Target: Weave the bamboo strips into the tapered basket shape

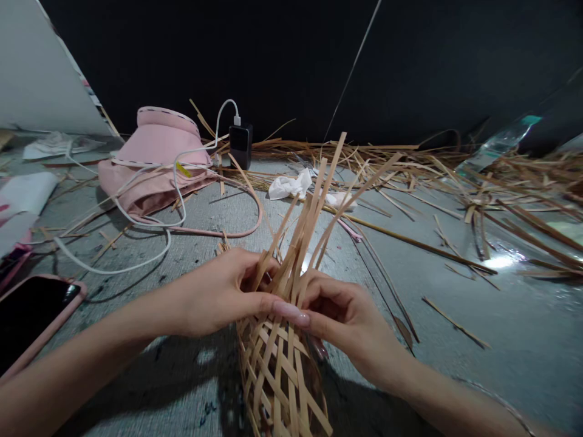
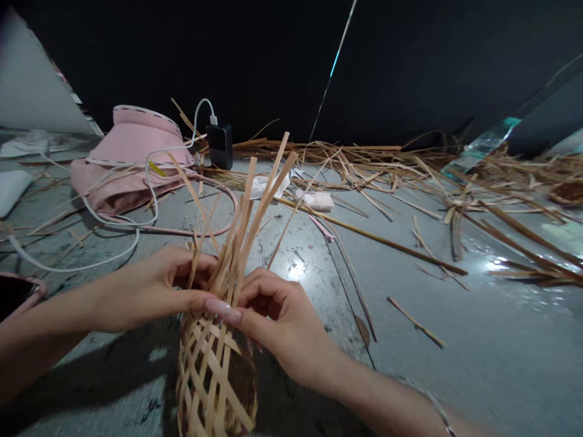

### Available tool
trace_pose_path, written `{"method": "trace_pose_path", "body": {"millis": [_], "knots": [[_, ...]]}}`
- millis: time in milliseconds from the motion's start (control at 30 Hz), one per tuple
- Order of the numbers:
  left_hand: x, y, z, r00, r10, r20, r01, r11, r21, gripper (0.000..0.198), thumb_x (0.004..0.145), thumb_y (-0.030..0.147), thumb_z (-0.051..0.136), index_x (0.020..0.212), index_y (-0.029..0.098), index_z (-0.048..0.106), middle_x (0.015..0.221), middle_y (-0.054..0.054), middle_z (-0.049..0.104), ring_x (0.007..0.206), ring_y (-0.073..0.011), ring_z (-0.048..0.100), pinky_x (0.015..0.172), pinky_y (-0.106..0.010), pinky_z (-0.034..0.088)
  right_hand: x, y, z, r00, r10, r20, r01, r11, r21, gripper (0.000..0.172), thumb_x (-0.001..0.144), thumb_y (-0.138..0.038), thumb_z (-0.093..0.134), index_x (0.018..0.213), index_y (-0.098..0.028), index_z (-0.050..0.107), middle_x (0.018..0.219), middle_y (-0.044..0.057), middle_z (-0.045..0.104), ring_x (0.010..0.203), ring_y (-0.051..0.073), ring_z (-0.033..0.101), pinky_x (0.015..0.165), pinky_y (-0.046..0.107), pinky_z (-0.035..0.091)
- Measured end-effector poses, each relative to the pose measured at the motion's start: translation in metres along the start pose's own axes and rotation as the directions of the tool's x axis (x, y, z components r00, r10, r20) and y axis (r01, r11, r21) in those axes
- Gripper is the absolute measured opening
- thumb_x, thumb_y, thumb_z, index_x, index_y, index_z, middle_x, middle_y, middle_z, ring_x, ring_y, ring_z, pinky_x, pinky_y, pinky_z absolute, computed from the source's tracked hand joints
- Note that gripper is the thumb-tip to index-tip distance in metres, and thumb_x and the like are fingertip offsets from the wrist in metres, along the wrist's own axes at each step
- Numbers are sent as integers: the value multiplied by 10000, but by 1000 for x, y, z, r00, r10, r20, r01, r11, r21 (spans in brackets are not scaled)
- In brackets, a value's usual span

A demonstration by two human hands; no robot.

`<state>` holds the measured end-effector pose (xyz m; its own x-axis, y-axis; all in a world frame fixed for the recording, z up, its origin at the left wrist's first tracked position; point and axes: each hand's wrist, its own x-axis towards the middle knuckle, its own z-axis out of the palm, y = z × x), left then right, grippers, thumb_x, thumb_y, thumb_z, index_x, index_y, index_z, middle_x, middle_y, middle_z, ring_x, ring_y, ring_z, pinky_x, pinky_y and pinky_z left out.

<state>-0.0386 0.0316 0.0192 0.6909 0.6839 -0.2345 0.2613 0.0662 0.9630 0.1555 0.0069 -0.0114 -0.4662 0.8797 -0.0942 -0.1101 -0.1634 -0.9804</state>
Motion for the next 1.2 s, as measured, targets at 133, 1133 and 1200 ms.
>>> {"method": "trace_pose_path", "body": {"millis": [133, 1133, 1200], "knots": [[0, 0, 0, 1000, -4, -11, 4, 1000, 8, 93, 807, 238, 658, 786, 152, 633, 701, 49, 556, 653, -97, 474, 581, -187, 353, 0, 1, 0, 1000, -3, -7, 3, 1000, 2, 246, 707, -256, 813, 624, -137, 615, 691, -35, 522, 485, 27, 486, 384, 117, 422], [1, -4, 0, 1000, 11, 17, -10, 999, -50, 83, 810, 234, 657, 791, 163, 618, 777, 32, 585, 770, -135, 537, 680, -222, 423, 1, 6, -5, 1000, -11, 13, 12, 999, -34, 191, 760, -254, 765, 670, -157, 626, 739, -26, 512, 525, 40, 485, 400, 138, 419], [1, -4, 0, 1000, 6, 20, -4, 998, -57, 85, 807, 233, 660, 787, 164, 617, 782, 33, 588, 774, -133, 535, 684, -217, 425, 0, 7, -5, 1000, -17, 11, 17, 999, -45, 184, 763, -244, 762, 672, -159, 626, 740, -27, 512, 525, 40, 484, 399, 138, 418]]}}
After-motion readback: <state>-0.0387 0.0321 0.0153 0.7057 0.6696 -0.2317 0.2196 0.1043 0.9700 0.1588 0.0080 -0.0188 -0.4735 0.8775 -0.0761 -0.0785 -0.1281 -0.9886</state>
